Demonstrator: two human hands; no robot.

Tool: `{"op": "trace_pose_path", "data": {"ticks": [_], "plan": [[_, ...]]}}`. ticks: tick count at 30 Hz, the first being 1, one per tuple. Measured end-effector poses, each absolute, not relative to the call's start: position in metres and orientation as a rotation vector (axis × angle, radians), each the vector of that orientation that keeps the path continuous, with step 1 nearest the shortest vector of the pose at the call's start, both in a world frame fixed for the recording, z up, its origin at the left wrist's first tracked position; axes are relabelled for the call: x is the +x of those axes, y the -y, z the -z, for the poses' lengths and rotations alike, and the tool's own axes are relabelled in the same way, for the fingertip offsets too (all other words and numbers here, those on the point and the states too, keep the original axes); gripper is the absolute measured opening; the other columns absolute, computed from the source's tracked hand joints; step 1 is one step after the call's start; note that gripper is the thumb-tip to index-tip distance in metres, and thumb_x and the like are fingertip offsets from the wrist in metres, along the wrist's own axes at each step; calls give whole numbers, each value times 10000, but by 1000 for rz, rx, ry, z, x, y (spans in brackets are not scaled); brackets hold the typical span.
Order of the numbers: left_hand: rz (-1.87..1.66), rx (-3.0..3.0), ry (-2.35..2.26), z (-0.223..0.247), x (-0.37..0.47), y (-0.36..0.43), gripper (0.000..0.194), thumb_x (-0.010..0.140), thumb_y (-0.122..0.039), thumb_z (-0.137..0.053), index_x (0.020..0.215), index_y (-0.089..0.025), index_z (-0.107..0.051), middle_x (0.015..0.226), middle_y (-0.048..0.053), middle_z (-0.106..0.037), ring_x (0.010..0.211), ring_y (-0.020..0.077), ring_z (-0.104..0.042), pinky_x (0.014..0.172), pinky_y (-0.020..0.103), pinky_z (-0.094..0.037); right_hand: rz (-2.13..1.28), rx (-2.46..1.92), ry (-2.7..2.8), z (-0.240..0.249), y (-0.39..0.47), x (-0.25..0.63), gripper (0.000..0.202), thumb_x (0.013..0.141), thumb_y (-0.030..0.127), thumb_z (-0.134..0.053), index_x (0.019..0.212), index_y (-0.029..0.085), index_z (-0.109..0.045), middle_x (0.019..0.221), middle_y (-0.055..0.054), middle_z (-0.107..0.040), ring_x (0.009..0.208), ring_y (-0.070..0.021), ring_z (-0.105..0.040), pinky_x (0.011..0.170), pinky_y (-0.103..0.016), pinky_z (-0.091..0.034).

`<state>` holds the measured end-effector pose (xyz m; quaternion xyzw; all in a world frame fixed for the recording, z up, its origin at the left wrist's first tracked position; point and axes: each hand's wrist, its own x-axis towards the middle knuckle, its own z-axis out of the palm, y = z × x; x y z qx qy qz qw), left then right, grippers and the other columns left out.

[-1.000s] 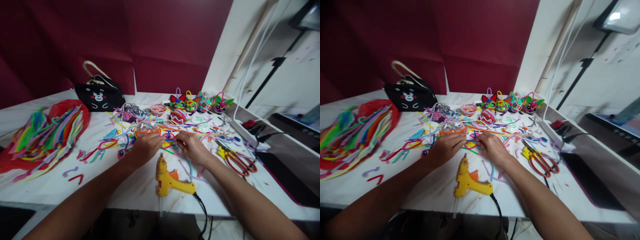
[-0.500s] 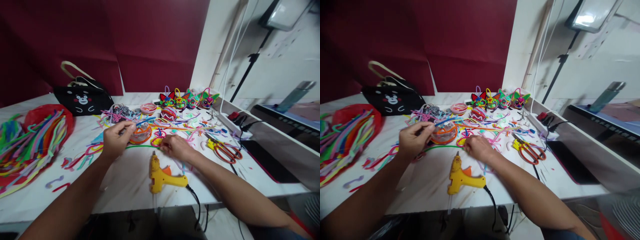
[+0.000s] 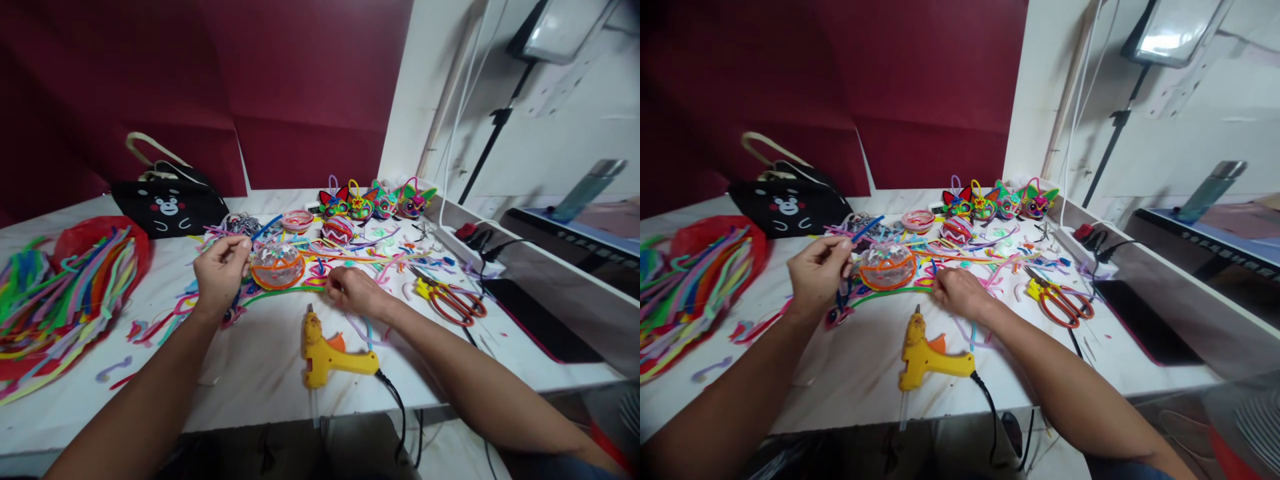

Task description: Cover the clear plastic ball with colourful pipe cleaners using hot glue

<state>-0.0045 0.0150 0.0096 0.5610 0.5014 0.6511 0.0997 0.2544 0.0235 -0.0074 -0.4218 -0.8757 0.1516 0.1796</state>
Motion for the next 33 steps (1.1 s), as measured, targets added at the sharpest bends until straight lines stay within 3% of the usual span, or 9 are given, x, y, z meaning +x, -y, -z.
{"op": "trace_pose_path", "data": {"ticks": [7, 18, 25, 30, 33], "plan": [[-1880, 1647, -1466, -9, -7, -18, 164, 792, -348, -674, 836, -191, -685, 521, -64, -533, 408, 77, -452, 419, 220, -351, -567, -1063, 2261, 10, -26, 251, 97, 872, 103, -536, 822, 174, -581, 741, -1, -622, 640, -119, -515, 619, -222, -349], [-1856, 1462, -1379, -12, -21, -27, 205, 764, -390, -687, 830, -201, -648, 576, -65, -536, 402, 60, -426, 399, 210, -322, -733, -936, 2014, 16, -42, 262, 153, 902, 259, -537, 766, 191, -521, 682, 30, -515, 620, -116, -450, 610, -236, -358], [-1525, 1519, -1301, -20, -18, -20, 338, 647, -456, -800, 780, -173, -672, 544, -37, -544, 392, 62, -405, 364, 194, -284, -864, -913, 1897, 33, -59, 263, 198, 898, 360, -555, 811, 182, -550, 675, 17, -544, 615, -126, -502, 586, -240, -396], [-1310, 1619, -1222, -22, -14, -10, 461, 718, -643, -707, 716, -185, -658, 560, -2, -543, 415, 90, -434, 376, 222, -333, -884, -910, 1858, 28, -65, 271, 210, 866, 375, -597, 791, 187, -541, 685, 22, -545, 614, -118, -488, 599, -241, -387], [-1163, 1675, -1200, -20, -13, -6, 461, 752, -644, -682, 750, -184, -682, 523, -2, -533, 396, 96, -416, 366, 226, -312, -883, -922, 1826, 24, -73, 284, 247, 847, 411, -620, 781, 192, -529, 656, 33, -520, 589, -114, -455, 583, -245, -367]]}}
